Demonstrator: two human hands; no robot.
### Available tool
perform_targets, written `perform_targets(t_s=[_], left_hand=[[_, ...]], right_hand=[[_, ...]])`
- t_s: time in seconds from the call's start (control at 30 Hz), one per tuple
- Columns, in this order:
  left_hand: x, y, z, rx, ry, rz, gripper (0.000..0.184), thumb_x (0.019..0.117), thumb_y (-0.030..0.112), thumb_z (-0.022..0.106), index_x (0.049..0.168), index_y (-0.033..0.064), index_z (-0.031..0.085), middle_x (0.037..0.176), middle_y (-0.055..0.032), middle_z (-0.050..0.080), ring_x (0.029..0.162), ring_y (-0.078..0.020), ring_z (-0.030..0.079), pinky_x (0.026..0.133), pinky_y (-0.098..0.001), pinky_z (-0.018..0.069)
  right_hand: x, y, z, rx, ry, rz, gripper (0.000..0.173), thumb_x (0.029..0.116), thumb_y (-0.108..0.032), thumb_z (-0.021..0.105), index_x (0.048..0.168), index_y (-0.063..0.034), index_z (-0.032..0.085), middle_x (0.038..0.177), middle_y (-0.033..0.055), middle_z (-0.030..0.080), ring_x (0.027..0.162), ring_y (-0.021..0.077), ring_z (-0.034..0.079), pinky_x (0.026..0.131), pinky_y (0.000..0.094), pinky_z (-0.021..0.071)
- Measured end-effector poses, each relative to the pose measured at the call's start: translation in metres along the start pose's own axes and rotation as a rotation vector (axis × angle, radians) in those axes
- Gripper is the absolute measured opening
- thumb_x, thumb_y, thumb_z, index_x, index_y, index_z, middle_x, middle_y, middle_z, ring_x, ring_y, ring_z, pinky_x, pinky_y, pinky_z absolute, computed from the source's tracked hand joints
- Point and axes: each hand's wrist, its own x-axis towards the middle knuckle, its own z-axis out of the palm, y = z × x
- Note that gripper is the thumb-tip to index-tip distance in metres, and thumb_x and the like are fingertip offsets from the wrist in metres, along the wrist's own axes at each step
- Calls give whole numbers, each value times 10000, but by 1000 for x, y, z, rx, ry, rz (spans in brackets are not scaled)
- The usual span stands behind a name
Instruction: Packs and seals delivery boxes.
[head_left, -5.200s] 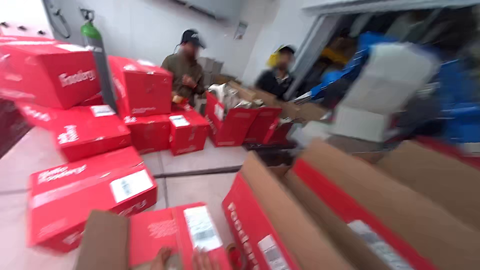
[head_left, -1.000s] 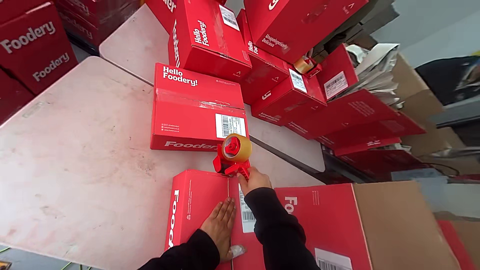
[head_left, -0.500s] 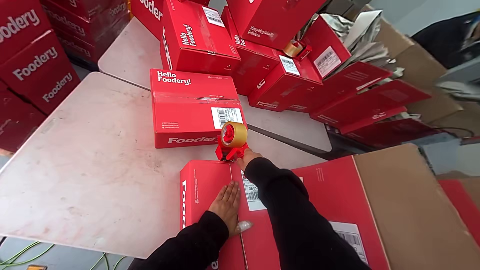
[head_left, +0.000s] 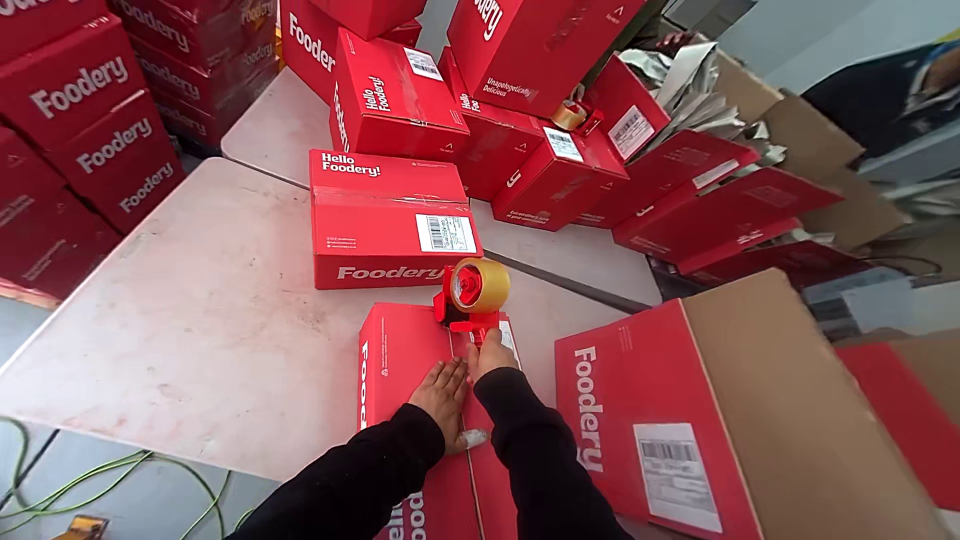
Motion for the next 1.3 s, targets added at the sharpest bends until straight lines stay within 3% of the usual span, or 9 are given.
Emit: perform_targets(t_s=[0.23, 0.37, 0.5, 0.6, 0.73, 0.9, 1.13, 1.23, 1.3], left_hand=[[-107, 77, 70, 39, -82, 191, 1048, 795, 632, 683, 1552, -15, 356, 1637, -218, 335, 1571, -362, 194, 1282, -528, 85], [-180, 102, 100, 18, -64, 312, 842, 951, 643, 515, 1498, 5, 469, 1632, -198, 360, 1561, -341, 246, 1266, -522, 179], [-216, 101, 74, -261, -158, 315, 443, 1012, 422, 585, 1197, 46, 730, 1492, -131, 569, 1464, -282, 450, 1241, -500, 292], [-233, 104, 45, -324, 173, 305, 400, 1018, 430, 560, 1072, 96, 772, 1183, -50, 755, 1138, -191, 700, 1023, -452, 546], [-227, 125, -23, -548, 610, 367, 407, 1027, 369, 520, 1052, 31, 745, 1088, -68, 771, 1019, -155, 735, 897, -390, 623], [-205, 192, -86, -688, 830, 598, 547, 1074, 454, 391, 1038, 0, 695, 1147, -109, 742, 1134, -219, 695, 1005, -414, 560], [-167, 270, -32, -129, 222, 454, 556, 1003, 535, 472, 1238, 94, 716, 1390, -84, 637, 1268, -229, 606, 1098, -498, 456], [-145, 263, 25, 81, -138, 209, 828, 979, 740, 308, 1508, 133, 499, 1647, -58, 372, 1562, -211, 252, 1277, -569, 122], [-131, 229, 79, 265, -135, 131, 985, 923, 821, 270, 1606, 114, 323, 1726, -89, 142, 1604, -264, 27, 1253, -636, 4]], right_hand=[[-101, 67, 41, -18, -88, 27, 539, 1083, -357, 486, 1476, -9, 366, 1146, 230, 704, 1138, 371, 686, 988, 492, 529], [-170, 124, 72, 38, -109, 53, 557, 1089, -357, 461, 1504, 0, 354, 1123, 237, 715, 1088, 395, 705, 952, 524, 545], [-238, 171, 105, 133, -57, 78, 550, 1078, -315, 494, 1478, 50, 393, 1069, 270, 720, 1004, 442, 721, 877, 576, 562], [-283, 203, 129, 204, 46, 57, 513, 1054, -270, 552, 1409, 88, 458, 972, 288, 727, 873, 479, 733, 767, 616, 578], [-330, 240, 157, 215, 192, 9, 455, 1011, -229, 615, 1312, 105, 549, 911, 281, 731, 744, 481, 732, 645, 622, 579], [-342, 260, 203, 266, 371, -45, 388, 951, -185, 662, 1199, 110, 625, 915, 261, 738, 667, 431, 734, 560, 587, 582], [-355, 264, 176, 369, 213, -55, 386, 1017, -167, 548, 1260, 129, 599, 1064, 306, 719, 818, 472, 741, 680, 615, 584], [-352, 259, 148, 318, -115, 33, 478, 1091, -209, 394, 1463, 78, 485, 1332, 290, 640, 1089, 467, 701, 908, 615, 546], [-333, 266, 188, 276, -121, 77, 444, 1064, -214, 463, 1418, 45, 528, 1272, 270, 674, 1046, 464, 713, 862, 638, 556]])
